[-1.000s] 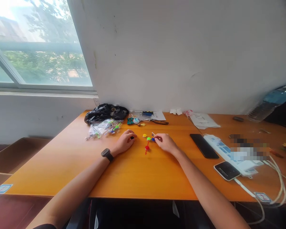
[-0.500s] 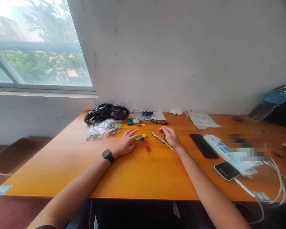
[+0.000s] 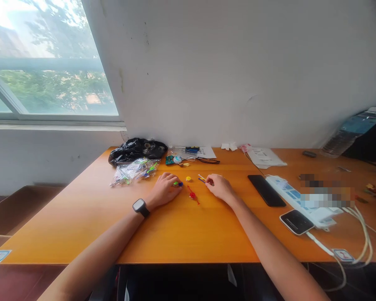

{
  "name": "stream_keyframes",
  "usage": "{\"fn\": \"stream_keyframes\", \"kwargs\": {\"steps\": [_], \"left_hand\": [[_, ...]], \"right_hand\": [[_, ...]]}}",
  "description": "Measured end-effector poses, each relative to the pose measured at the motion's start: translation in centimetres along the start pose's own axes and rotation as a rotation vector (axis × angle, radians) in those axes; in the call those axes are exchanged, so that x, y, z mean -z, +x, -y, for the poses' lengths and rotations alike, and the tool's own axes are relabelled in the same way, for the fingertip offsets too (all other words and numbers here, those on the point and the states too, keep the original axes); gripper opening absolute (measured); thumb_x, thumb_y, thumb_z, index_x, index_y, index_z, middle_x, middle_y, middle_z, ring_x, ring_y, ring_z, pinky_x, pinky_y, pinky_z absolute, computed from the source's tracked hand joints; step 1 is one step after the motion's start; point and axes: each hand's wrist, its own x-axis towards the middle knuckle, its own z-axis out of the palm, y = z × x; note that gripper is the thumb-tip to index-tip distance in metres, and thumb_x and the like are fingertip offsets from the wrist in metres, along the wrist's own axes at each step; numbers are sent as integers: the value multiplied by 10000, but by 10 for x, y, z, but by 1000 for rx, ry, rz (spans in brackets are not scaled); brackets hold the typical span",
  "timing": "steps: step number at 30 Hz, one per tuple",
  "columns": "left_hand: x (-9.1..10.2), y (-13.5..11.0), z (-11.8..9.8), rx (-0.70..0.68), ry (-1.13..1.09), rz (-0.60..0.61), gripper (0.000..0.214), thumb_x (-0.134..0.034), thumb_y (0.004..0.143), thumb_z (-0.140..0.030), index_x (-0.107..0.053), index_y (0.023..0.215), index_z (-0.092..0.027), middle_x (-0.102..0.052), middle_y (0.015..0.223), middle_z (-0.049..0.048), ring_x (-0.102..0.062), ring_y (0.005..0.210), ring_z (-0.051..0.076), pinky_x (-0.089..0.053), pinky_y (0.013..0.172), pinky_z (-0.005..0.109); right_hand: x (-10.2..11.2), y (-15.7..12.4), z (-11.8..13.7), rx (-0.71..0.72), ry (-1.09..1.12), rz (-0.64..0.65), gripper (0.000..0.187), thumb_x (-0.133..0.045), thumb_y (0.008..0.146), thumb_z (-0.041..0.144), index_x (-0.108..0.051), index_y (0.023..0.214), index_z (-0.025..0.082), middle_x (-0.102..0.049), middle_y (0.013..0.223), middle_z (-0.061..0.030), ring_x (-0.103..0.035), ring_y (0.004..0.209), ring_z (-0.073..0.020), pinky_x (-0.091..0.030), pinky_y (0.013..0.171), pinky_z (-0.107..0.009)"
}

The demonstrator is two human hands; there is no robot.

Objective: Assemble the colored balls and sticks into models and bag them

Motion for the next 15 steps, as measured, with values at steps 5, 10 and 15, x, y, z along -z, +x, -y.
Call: {"fn": "stream_keyframes", "kwargs": {"steps": [5,10,15], "left_hand": [[6,2,-7,26,-17,21,87,-700,954,-289,-652,892,-251,-705,910,51,-635,956,269,-535,867,412],[12,2,-16,-54,-37,71,53,-659,913,-207,-662,886,-253,-714,913,58,-645,914,255,-541,833,398],[22,3,-23,-126,-102,169,119,-624,817,-174,-702,840,-261,-694,829,59,-644,828,243,-561,911,414]], "right_hand": [[-2,0,1,2,5,4,70,-668,944,159,-715,930,209,-754,945,-51,-649,832,-197,-371,676,-279],[-6,-1,-1,36,11,-1,75,-647,958,156,-693,924,205,-751,966,-61,-636,822,-195,-370,687,-285],[-11,-1,-2,52,25,-15,76,-635,967,159,-676,923,207,-744,972,-56,-624,795,-184,-370,680,-284]]}}
